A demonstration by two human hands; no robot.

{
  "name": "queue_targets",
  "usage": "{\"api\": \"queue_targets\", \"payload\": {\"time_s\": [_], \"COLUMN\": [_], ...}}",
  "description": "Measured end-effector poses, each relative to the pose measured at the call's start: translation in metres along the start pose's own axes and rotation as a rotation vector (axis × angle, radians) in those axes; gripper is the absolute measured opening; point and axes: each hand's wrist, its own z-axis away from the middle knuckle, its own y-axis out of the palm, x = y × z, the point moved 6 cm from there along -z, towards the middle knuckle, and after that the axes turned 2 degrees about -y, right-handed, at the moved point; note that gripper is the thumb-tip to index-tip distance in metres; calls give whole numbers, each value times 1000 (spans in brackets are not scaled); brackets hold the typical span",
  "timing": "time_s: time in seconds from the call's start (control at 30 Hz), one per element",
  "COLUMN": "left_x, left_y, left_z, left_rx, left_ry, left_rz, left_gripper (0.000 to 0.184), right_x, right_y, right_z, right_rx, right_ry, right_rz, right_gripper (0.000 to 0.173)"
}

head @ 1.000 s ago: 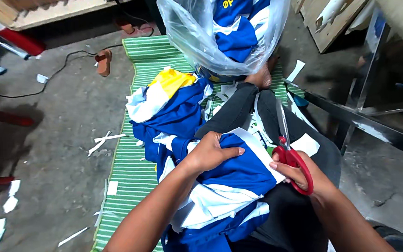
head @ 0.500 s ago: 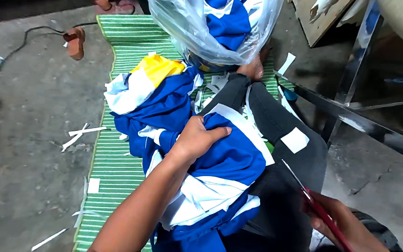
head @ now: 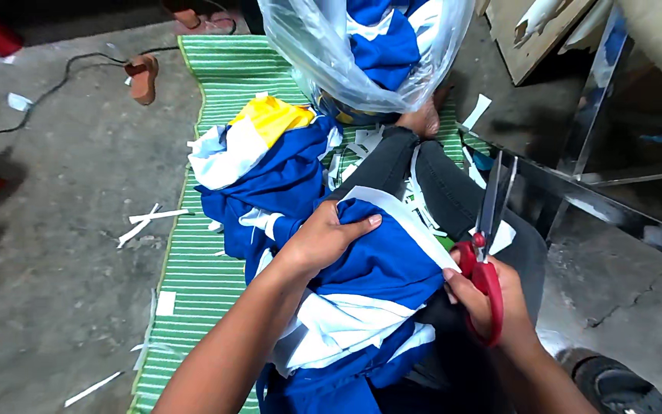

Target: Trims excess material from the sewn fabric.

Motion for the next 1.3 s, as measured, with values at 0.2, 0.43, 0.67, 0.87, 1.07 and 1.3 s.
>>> {"api": "queue_targets", "payload": {"time_s": [0.2, 0.43, 0.67, 0.87, 1.07, 1.3], "left_x": [3, 5, 2, 7, 7, 6], "left_y": [-3, 0, 2, 6, -1, -3], "left_z": [-5, -15, -13, -14, -12, -20], "left_rx": [2, 142, 189, 176, 68, 10], "left_ry": [-95, -41, -81, -93, -82, -116], "left_rz": [117, -44, -192, 46, 62, 127], "left_gripper": [9, 23, 21, 20, 20, 17], "right_x": [-8, -9, -11, -13, -9, -17], "right_y": [14, 15, 13, 22, -25, -83], "right_z": [-5, -7, -4, -4, 8, 65], "right_rx": [87, 178, 182, 200, 184, 489], "right_ry": [99, 86, 192, 129, 21, 239], "right_rz": [-88, -126, -193, -86, 146, 326], "right_gripper": [14, 27, 7, 25, 28, 71]}}
